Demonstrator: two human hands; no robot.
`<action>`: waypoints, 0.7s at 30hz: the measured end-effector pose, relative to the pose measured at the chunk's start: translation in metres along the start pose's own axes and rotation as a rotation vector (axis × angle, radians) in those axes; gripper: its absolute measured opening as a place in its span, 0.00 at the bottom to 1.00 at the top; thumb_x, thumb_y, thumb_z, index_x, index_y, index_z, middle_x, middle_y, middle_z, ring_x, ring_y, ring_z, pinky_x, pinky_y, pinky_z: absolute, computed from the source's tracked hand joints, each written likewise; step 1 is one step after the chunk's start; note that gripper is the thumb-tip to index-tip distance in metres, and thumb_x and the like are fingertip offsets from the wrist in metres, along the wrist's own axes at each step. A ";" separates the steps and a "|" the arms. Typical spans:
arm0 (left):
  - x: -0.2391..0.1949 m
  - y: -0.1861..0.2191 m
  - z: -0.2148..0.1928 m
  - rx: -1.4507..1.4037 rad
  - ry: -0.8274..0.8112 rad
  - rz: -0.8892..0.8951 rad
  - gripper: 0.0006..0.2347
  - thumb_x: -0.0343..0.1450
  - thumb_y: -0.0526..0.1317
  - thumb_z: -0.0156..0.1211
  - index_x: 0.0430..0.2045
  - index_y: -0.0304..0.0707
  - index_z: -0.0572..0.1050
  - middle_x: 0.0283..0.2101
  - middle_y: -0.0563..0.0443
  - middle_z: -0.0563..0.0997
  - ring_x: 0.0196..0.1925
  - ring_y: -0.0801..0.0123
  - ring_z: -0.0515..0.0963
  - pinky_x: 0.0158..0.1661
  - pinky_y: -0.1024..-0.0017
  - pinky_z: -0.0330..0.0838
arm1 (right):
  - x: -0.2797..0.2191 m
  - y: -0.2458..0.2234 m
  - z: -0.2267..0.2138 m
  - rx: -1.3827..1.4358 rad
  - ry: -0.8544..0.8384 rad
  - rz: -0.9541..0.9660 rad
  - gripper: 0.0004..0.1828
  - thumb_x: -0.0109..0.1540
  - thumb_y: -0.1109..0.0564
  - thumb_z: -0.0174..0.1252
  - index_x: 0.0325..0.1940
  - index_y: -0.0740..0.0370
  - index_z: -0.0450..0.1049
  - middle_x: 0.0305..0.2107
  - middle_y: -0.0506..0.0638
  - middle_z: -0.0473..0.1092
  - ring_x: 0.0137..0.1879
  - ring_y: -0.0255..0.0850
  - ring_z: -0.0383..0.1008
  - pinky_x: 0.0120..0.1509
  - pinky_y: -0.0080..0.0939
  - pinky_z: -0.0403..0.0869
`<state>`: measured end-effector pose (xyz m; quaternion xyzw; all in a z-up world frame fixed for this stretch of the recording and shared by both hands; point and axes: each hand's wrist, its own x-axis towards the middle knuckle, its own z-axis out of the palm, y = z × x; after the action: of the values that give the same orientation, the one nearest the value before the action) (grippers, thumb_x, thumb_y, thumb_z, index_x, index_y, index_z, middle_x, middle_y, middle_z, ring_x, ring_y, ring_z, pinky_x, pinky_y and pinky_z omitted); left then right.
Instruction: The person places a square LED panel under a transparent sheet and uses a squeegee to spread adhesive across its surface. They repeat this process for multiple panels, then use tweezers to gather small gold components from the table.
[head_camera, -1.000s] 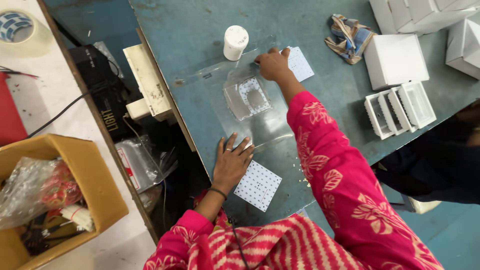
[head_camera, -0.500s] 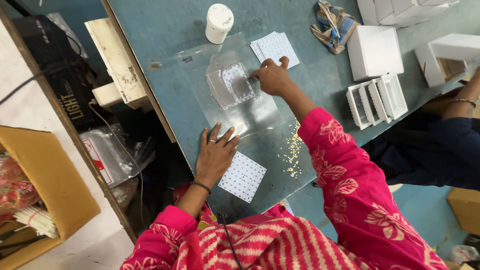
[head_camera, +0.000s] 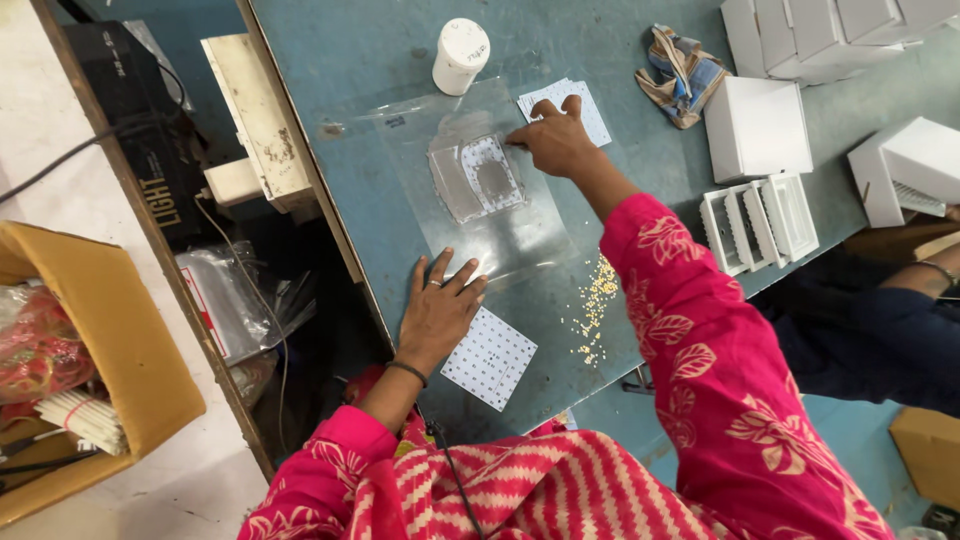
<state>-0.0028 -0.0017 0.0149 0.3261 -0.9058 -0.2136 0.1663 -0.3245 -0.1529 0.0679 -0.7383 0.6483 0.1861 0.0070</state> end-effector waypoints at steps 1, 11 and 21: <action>-0.001 0.001 0.001 0.003 0.005 0.000 0.16 0.76 0.48 0.46 0.57 0.52 0.75 0.68 0.57 0.69 0.75 0.53 0.55 0.71 0.44 0.42 | -0.006 0.001 -0.002 -0.017 -0.030 -0.013 0.22 0.64 0.58 0.54 0.56 0.33 0.81 0.51 0.49 0.76 0.67 0.42 0.64 0.63 0.65 0.51; 0.000 0.001 0.001 0.003 -0.015 -0.006 0.16 0.76 0.47 0.46 0.56 0.53 0.76 0.69 0.58 0.69 0.75 0.54 0.55 0.71 0.44 0.42 | -0.073 -0.007 -0.005 -0.054 -0.240 -0.106 0.20 0.66 0.53 0.51 0.56 0.29 0.80 0.50 0.49 0.76 0.71 0.41 0.61 0.67 0.70 0.47; -0.002 0.002 -0.001 0.002 0.040 0.012 0.15 0.75 0.46 0.50 0.55 0.52 0.77 0.67 0.57 0.70 0.74 0.52 0.57 0.70 0.43 0.45 | -0.088 -0.057 0.035 -0.063 0.336 -0.113 0.27 0.59 0.58 0.51 0.62 0.43 0.77 0.55 0.42 0.76 0.74 0.47 0.60 0.63 0.76 0.50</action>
<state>-0.0022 0.0004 0.0159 0.3250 -0.9044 -0.2053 0.1853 -0.2871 -0.0508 0.0472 -0.7940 0.5917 0.0795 -0.1143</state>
